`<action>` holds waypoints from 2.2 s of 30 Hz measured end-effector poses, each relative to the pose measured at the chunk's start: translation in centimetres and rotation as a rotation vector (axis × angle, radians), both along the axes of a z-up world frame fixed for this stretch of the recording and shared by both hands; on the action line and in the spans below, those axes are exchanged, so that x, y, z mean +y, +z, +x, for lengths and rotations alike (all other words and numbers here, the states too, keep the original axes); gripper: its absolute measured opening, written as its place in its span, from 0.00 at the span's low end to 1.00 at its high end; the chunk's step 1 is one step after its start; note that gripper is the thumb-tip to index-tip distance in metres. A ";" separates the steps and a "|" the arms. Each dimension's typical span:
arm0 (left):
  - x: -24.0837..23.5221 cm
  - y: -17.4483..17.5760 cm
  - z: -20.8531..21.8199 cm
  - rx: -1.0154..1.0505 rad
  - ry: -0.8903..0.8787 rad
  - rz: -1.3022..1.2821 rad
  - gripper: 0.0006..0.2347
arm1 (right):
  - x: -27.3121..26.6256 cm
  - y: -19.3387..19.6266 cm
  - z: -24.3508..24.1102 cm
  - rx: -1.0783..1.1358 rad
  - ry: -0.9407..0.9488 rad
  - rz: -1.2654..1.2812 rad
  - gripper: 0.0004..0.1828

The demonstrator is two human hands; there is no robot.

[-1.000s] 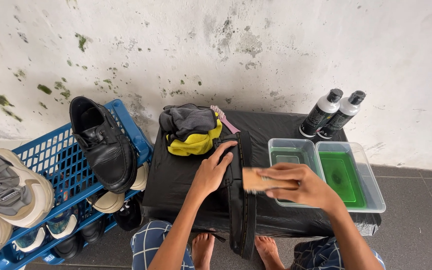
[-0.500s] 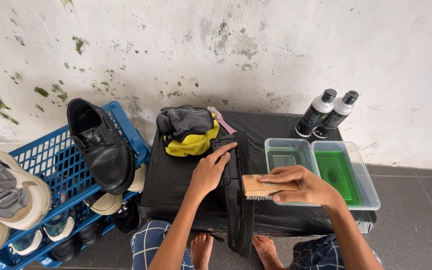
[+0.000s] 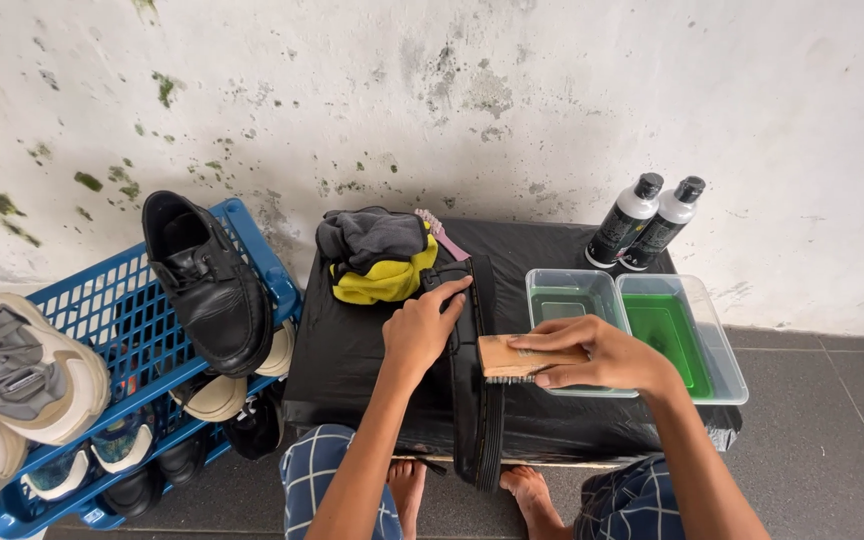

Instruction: The person scrubs the sole of a black shoe with a brush. The shoe is held in the left hand while the right hand uses the brush to clean the textured bottom surface.

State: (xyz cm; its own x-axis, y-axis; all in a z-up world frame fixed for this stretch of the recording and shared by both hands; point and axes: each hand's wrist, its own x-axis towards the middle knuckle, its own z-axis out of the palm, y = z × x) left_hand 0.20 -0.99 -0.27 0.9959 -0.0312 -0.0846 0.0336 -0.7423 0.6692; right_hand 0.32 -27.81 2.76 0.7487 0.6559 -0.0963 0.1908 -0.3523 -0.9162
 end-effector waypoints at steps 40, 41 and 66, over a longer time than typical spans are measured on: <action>-0.3 -0.4 0.1 -0.027 0.006 0.028 0.16 | 4.2 5.1 -1.0 -0.109 -0.041 -0.506 0.32; -0.3 -0.1 -0.1 -0.028 0.005 0.029 0.16 | 4.0 5.5 -1.4 -0.082 -0.040 -0.532 0.31; -0.7 -0.6 0.7 -0.077 -0.033 0.224 0.17 | 5.9 6.7 -0.5 -0.065 -0.160 -0.594 0.26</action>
